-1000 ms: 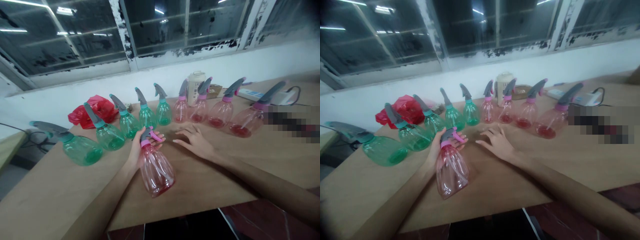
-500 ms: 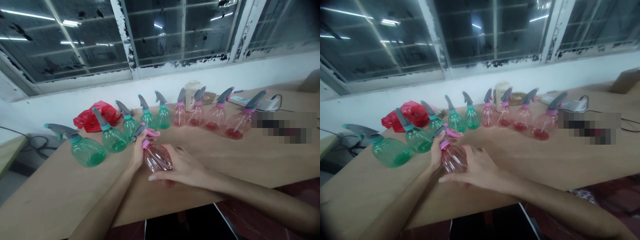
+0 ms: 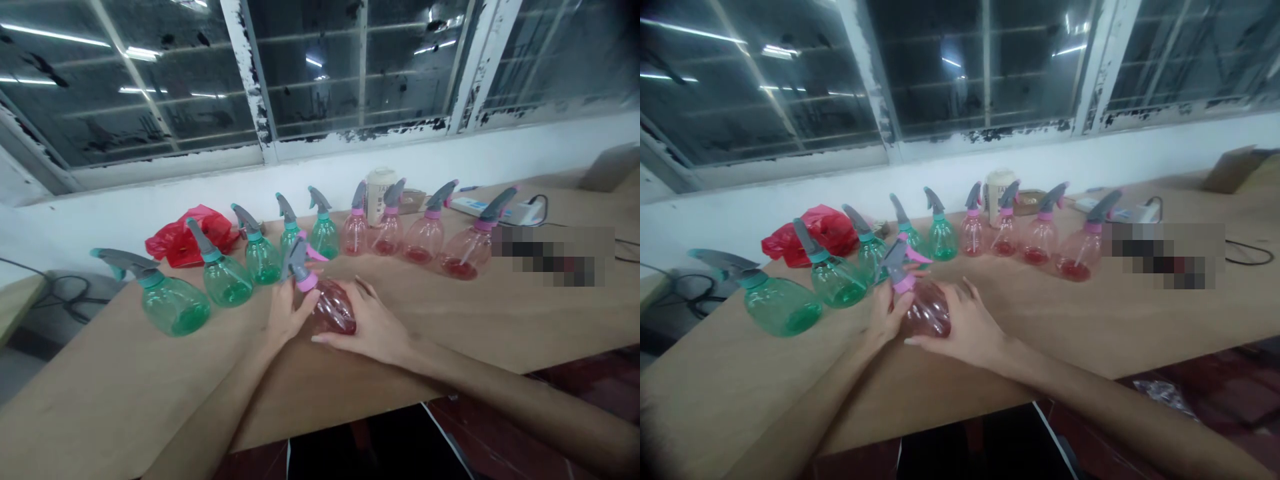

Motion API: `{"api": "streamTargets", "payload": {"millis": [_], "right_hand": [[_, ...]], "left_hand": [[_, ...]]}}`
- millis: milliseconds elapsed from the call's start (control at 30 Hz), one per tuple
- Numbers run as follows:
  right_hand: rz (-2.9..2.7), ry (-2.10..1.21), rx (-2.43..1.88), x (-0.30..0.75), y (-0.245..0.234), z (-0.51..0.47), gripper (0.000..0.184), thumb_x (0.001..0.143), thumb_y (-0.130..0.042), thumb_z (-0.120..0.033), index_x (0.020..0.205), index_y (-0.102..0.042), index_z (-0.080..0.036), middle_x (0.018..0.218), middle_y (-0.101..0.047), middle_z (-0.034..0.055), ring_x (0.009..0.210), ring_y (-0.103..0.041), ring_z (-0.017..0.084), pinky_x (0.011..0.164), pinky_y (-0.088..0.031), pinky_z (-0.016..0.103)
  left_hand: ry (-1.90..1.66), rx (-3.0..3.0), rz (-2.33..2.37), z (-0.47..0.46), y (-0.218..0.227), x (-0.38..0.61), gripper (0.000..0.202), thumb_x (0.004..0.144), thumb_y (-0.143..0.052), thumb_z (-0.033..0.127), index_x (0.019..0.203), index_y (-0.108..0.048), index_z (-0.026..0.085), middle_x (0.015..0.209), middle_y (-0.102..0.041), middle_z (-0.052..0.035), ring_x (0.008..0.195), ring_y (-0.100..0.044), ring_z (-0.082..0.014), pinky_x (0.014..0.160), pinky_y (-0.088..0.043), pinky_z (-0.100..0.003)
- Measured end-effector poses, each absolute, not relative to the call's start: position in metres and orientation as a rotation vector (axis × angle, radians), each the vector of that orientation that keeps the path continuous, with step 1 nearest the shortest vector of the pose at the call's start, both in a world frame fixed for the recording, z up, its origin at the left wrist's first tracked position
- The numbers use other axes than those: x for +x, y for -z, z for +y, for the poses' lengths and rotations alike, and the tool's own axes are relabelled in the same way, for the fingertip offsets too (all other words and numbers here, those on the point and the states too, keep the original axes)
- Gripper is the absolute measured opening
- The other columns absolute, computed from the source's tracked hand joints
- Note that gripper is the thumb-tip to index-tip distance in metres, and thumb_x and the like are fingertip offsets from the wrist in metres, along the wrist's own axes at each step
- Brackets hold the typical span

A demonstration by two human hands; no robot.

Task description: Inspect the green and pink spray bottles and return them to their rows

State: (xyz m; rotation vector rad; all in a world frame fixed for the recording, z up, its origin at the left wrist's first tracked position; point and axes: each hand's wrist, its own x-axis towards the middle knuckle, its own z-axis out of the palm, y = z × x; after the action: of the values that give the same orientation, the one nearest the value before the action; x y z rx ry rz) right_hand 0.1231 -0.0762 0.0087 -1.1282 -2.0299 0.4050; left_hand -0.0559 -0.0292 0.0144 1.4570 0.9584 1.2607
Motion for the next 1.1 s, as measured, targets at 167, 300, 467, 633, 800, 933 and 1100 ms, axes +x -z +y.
{"api": "streamTargets", "payload": {"millis": [167, 300, 467, 633, 800, 933, 1100], "right_hand": [[-1.816, -0.511, -1.277, 0.153, 0.013, -0.075, 0.076, 0.068, -0.066, -0.059, 0.127, -0.038, -0.02, 0.124, -0.053, 0.0136, 0.116, -0.05, 0.03, 0.096, -0.043, 0.051], [-1.78, -0.433, -1.389, 0.182, 0.025, -0.08, 0.081, 0.063, -0.068, -0.061, 0.127, -0.038, -0.02, 0.122, -0.051, 0.0142, 0.118, -0.047, 0.034, 0.097, -0.042, 0.054], [-1.757, -0.282, -1.516, 0.223, 0.029, -0.09, 0.085, 0.067, -0.066, -0.061, 0.132, -0.03, -0.019, 0.127, -0.048, 0.0164, 0.123, -0.042, 0.037, 0.1, -0.037, 0.057], [-1.598, -0.168, -1.6, 0.272, 0.042, -0.097, 0.087, 0.066, -0.069, -0.059, 0.132, -0.029, -0.019, 0.127, -0.049, 0.0172, 0.118, -0.047, 0.036, 0.096, -0.041, 0.054], [-1.403, -0.064, -1.649, 0.319, 0.05, -0.112, 0.088, 0.065, -0.07, -0.057, 0.133, -0.029, -0.019, 0.117, -0.056, 0.0174, 0.11, -0.055, 0.037, 0.091, -0.045, 0.053], [-1.298, -0.046, -1.666, 0.348, 0.049, -0.121, 0.08, 0.068, -0.071, -0.051, 0.132, -0.031, -0.023, 0.116, -0.057, 0.0198, 0.107, -0.058, 0.036, 0.09, -0.046, 0.046], [-1.182, -0.087, -1.671, 0.375, 0.054, -0.118, 0.086, 0.059, -0.075, -0.054, 0.127, -0.034, -0.021, 0.112, -0.059, 0.0141, 0.102, -0.061, 0.034, 0.086, -0.051, 0.048]], "left_hand": [[-1.15, 1.86, 0.954, -0.037, -0.011, -0.041, 0.041, 0.067, -0.073, 0.021, 0.107, -0.066, 0.026, 0.106, -0.069, -0.0039, 0.103, -0.059, -0.0287, 0.095, -0.037, -0.034], [-1.102, 1.923, 0.944, -0.036, -0.01, -0.039, 0.037, 0.073, -0.069, 0.024, 0.11, -0.065, 0.026, 0.111, -0.067, -0.0053, 0.102, -0.058, -0.0276, 0.094, -0.037, -0.034], [-1.132, 1.934, 1.063, -0.032, -0.009, -0.041, 0.034, 0.076, -0.066, 0.026, 0.11, -0.064, 0.027, 0.108, -0.068, -0.0044, 0.094, -0.06, -0.0264, 0.089, -0.038, -0.034], [-1.069, 2.016, 1.118, -0.03, -0.006, -0.04, 0.029, 0.081, -0.061, 0.03, 0.11, -0.062, 0.029, 0.108, -0.069, -0.0019, 0.093, -0.06, -0.0249, 0.088, -0.038, -0.032], [-1.115, 1.967, 1.164, -0.029, -0.006, -0.037, 0.018, 0.084, -0.059, 0.033, 0.099, -0.067, 0.027, 0.102, -0.07, -0.0019, 0.087, -0.062, -0.0228, 0.085, -0.039, -0.027], [-1.088, 1.979, 1.229, -0.028, -0.003, -0.037, 0.021, 0.088, -0.052, 0.039, 0.097, -0.066, 0.027, 0.102, -0.07, -0.0014, 0.091, -0.063, -0.0233, 0.088, -0.041, -0.029], [-0.968, 2.11, 1.332, -0.022, 0.006, -0.041, 0.035, 0.093, -0.034, 0.049, 0.102, -0.06, 0.027, 0.105, -0.069, -0.0013, 0.097, -0.062, -0.0239, 0.091, -0.042, -0.039]]}}
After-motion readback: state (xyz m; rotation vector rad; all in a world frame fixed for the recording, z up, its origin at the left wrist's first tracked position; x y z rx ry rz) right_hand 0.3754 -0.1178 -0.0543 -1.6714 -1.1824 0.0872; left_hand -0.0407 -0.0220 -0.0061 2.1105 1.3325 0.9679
